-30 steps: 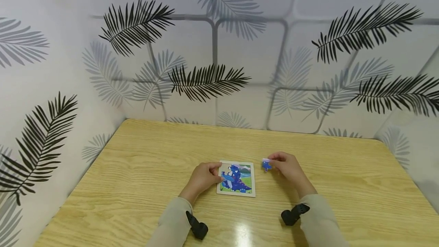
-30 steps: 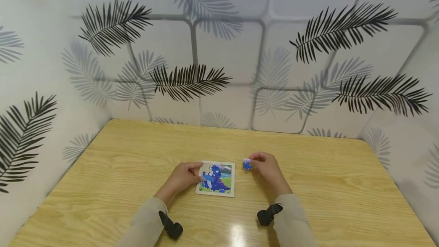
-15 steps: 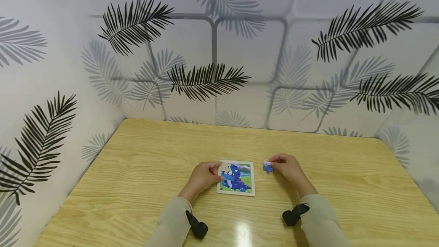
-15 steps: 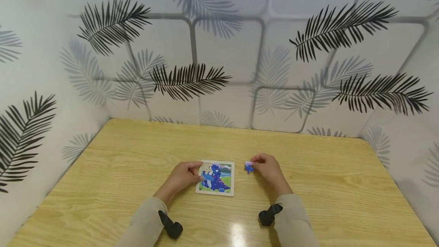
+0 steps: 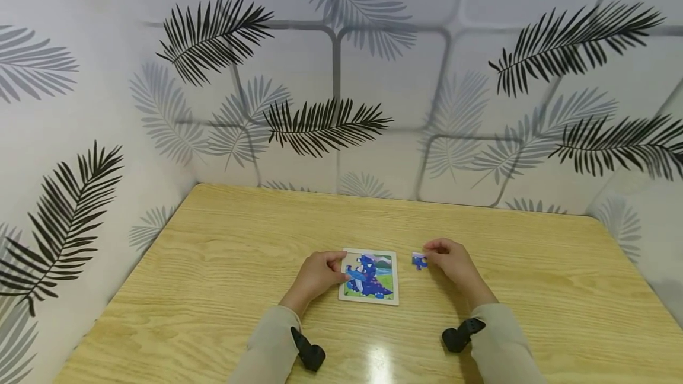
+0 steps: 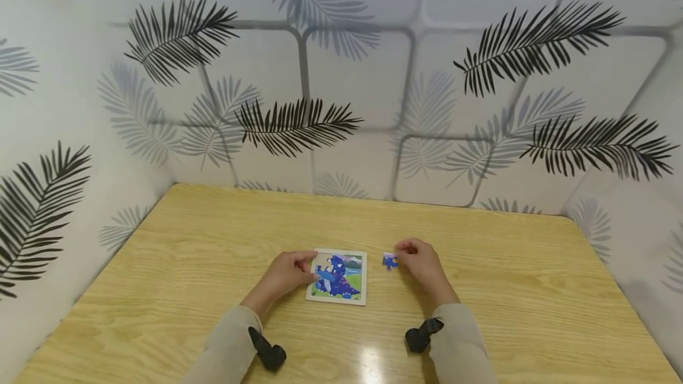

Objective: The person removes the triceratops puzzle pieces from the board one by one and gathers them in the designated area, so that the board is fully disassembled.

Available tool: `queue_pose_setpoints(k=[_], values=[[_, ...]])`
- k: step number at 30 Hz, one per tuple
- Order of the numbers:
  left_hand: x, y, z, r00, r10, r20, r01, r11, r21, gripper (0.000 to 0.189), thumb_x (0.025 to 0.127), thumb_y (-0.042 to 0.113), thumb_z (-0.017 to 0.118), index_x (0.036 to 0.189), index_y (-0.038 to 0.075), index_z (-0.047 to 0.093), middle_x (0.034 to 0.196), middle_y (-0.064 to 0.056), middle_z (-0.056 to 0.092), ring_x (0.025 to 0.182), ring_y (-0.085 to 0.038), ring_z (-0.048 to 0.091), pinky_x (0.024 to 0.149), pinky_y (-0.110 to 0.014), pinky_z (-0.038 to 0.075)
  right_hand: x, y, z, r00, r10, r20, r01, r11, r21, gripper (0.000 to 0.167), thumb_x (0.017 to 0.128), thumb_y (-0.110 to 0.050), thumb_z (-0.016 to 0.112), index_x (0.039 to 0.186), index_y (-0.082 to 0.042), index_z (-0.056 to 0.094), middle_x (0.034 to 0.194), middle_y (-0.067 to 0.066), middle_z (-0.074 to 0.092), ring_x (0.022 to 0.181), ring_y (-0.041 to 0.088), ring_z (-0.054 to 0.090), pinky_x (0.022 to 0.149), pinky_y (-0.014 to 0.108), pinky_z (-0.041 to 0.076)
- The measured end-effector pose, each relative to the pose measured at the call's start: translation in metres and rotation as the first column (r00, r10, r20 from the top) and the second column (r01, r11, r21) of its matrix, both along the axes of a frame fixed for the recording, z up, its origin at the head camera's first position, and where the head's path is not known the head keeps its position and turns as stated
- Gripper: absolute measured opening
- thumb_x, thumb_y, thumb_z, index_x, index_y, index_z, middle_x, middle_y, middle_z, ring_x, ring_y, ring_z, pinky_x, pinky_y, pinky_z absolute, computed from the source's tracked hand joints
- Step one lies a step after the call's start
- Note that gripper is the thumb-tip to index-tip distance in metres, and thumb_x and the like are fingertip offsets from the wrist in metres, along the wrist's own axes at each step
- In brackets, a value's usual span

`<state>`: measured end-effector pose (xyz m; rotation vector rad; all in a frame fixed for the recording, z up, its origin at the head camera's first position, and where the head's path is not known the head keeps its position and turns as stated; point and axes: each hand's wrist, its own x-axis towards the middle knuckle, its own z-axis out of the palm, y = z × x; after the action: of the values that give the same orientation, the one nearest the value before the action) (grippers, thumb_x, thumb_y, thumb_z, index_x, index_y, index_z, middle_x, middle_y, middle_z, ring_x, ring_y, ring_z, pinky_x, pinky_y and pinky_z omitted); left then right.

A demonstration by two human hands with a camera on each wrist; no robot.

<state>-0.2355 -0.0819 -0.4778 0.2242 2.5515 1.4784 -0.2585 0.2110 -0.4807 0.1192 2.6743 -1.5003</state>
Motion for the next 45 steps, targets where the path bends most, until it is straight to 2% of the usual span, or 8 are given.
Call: queue_pose_setpoints(k=[10,18,22,28,33,45], values=[[-0.004,0.001,-0.001,1.0,0.015,0.027,-0.015,1.0,0.007,0.05,0.08,0.007,0.074,0.127,0.003,0.06,0.067,0.001,0.051,0.06,-0.014,0.04,0.067,-0.029,0.038,0.002,0.001,0.005,1.0,-0.024,0.017,0.025,0.998,-0.064,0.021,0.093,-0.006,0.055,0.109,0.005,0.06,0.095,0.01,0.057,0.08,0.017,0.049,0.067,0.026,0.042],[-0.003,0.0,-0.001,1.0,0.018,0.017,-0.018,1.0,-0.001,0.049,0.079,0.007,0.075,0.126,0.003,0.061,0.066,0.002,0.051,0.06,-0.014,0.041,0.068,-0.03,0.038,0.003,-0.006,0.011,1.0,-0.01,-0.018,0.01,0.999,-0.041,0.022,0.094,-0.009,0.057,0.11,0.004,0.061,0.096,0.01,0.057,0.079,0.017,0.048,0.065,0.026,0.043],[-0.002,0.0,-0.001,1.0,0.021,0.019,-0.021,1.0,0.0,0.049,0.079,0.006,0.075,0.125,0.003,0.061,0.066,0.002,0.05,0.061,-0.014,0.041,0.068,-0.029,0.038,0.002,-0.015,0.016,0.999,0.008,-0.038,-0.01,0.999,-0.048,0.022,0.093,-0.009,0.057,0.11,0.004,0.062,0.094,0.009,0.056,0.076,0.017,0.047,0.062,0.026,0.042],[-0.002,-0.001,-0.003,1.0,0.021,0.016,-0.021,1.0,-0.004,0.05,0.079,0.006,0.075,0.126,0.002,0.061,0.067,0.002,0.051,0.061,-0.014,0.041,0.066,-0.028,0.038,0.002,-0.032,0.02,0.997,0.038,-0.067,-0.042,0.997,-0.061,0.02,0.093,-0.007,0.058,0.108,0.004,0.063,0.094,0.009,0.059,0.078,0.016,0.049,0.064,0.026,0.042],[-0.003,-0.001,-0.004,0.999,0.028,0.024,-0.028,1.0,-0.001,0.05,0.079,0.007,0.075,0.126,0.003,0.06,0.067,0.002,0.052,0.061,-0.014,0.042,0.066,-0.028,0.038,0.002,-0.046,0.019,0.997,0.058,-0.059,-0.063,0.995,-0.081,0.017,0.092,-0.005,0.059,0.106,0.004,0.063,0.091,0.008,0.058,0.074,0.016,0.048,0.062,0.025,0.042],[-0.003,0.0,-0.004,0.999,0.033,0.034,-0.034,0.999,0.009,0.05,0.078,0.008,0.076,0.125,0.003,0.061,0.068,0.002,0.051,0.061,-0.014,0.042,0.064,-0.028,0.037,0.003,-0.083,0.011,0.987,0.156,-0.049,-0.157,0.987,-0.026,0.011,0.09,-0.007,0.063,0.1,-0.003,0.066,0.09,0.005,0.06,0.078,0.018,0.049,0.068,0.027,0.042]])
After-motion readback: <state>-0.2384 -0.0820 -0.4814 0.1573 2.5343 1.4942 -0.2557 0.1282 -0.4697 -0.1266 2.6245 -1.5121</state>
